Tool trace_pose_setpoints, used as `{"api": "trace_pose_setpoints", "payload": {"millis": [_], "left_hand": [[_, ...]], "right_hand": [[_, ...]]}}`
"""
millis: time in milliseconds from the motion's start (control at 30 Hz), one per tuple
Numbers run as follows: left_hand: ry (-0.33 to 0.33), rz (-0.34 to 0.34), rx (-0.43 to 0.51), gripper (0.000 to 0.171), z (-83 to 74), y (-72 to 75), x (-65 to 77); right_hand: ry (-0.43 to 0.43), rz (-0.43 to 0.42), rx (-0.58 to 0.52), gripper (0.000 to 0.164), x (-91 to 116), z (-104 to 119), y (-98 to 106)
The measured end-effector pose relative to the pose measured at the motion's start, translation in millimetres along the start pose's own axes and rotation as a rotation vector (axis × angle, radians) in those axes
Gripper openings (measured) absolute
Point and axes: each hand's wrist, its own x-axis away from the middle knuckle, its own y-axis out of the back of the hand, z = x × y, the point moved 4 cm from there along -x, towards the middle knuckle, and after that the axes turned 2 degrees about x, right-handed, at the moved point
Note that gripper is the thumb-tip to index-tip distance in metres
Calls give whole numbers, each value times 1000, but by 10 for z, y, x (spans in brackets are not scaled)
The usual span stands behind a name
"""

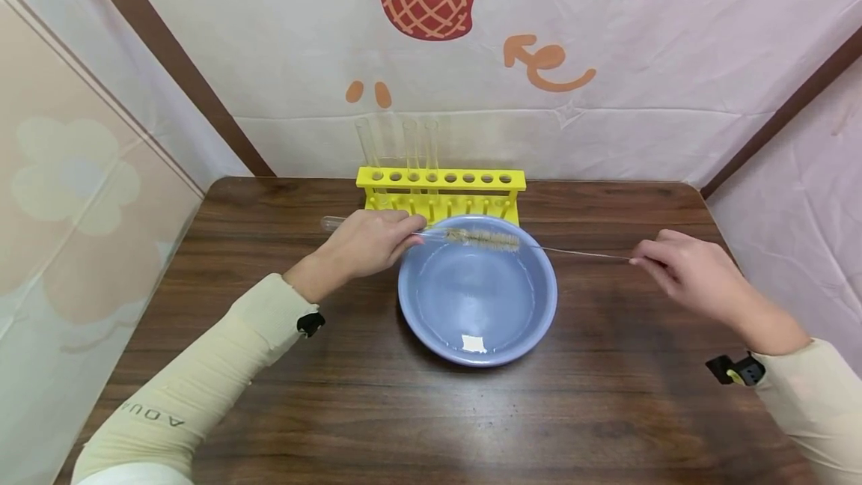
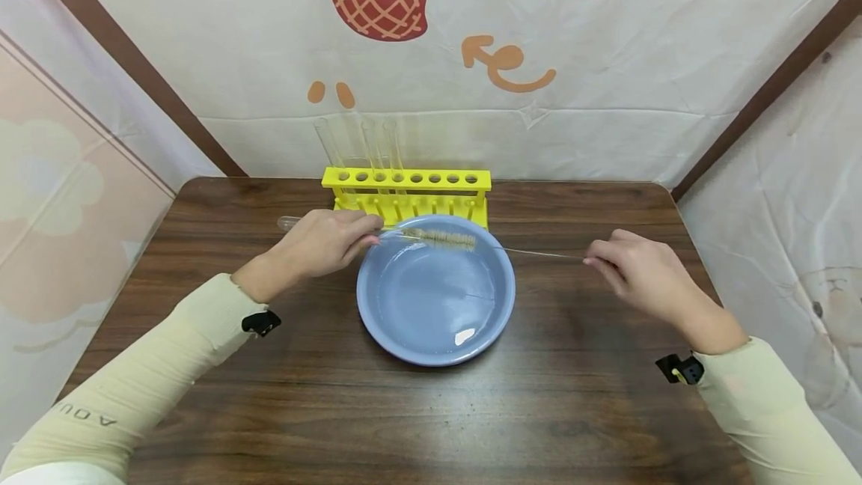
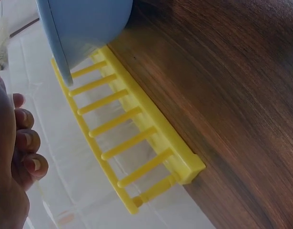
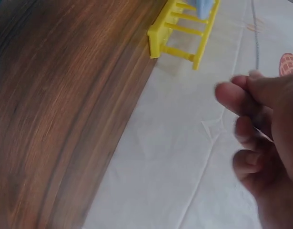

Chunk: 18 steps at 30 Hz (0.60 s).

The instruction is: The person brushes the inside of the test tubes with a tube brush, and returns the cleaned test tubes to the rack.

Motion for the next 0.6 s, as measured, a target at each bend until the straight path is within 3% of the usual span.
{"api": "trace_pose_setpoints", "payload": {"millis": [133,433,600], "left_hand": [[-4,7,-3,19,6,12,-6],[35,66,-7,19,29,17,-20],[52,92,0,19,28,17,-30]], "right_hand": [[59,-120,67,53,-34,37,27],[242,-272,180,38,-91,141,19],[289,-327,196,34,-115,179,-6]]}}
